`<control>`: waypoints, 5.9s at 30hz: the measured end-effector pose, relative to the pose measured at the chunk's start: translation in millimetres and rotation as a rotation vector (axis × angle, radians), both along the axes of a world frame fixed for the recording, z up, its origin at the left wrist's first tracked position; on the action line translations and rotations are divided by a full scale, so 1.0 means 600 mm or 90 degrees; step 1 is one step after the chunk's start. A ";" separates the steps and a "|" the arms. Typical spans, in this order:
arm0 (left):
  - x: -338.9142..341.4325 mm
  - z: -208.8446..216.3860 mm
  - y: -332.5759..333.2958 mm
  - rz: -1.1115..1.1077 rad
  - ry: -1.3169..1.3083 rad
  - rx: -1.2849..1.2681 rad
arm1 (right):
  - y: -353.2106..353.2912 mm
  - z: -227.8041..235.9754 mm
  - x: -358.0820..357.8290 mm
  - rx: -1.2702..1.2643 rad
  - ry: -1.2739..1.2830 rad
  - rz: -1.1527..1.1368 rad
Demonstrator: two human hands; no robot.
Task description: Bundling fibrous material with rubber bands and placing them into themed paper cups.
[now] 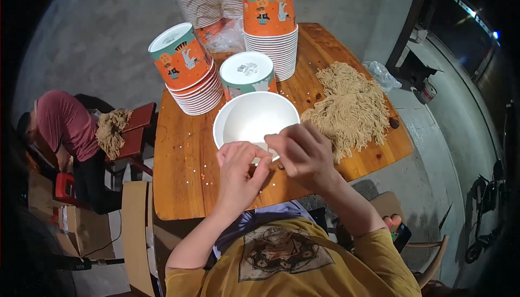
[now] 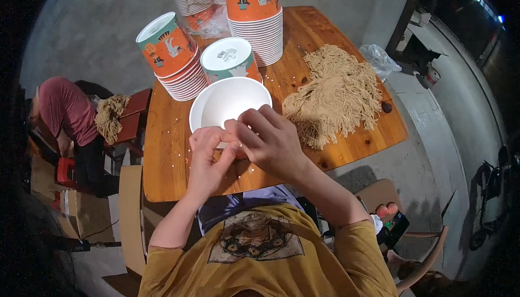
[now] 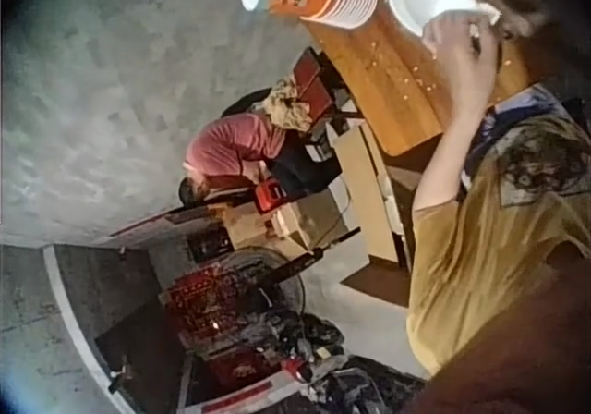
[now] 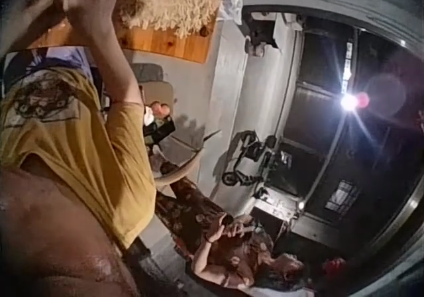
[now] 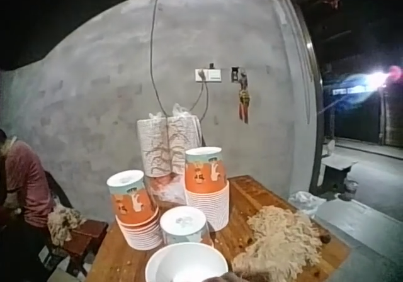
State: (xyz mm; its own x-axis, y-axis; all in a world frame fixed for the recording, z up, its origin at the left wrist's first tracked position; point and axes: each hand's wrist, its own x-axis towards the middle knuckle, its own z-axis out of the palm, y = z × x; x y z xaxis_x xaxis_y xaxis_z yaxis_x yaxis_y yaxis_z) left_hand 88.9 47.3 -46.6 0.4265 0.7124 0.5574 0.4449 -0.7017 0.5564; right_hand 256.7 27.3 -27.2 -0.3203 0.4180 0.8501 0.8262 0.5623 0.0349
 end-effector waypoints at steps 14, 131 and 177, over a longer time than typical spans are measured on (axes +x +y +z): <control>-0.015 -0.015 0.007 -0.101 -0.013 0.010 | 0.089 0.001 0.023 -0.290 0.172 0.104; -0.095 0.074 0.011 -0.071 0.215 -0.206 | -0.004 0.018 0.117 -0.286 0.293 0.031; -0.101 0.154 0.088 -0.035 -0.111 -0.741 | 0.054 -0.026 -0.051 -0.343 0.340 0.240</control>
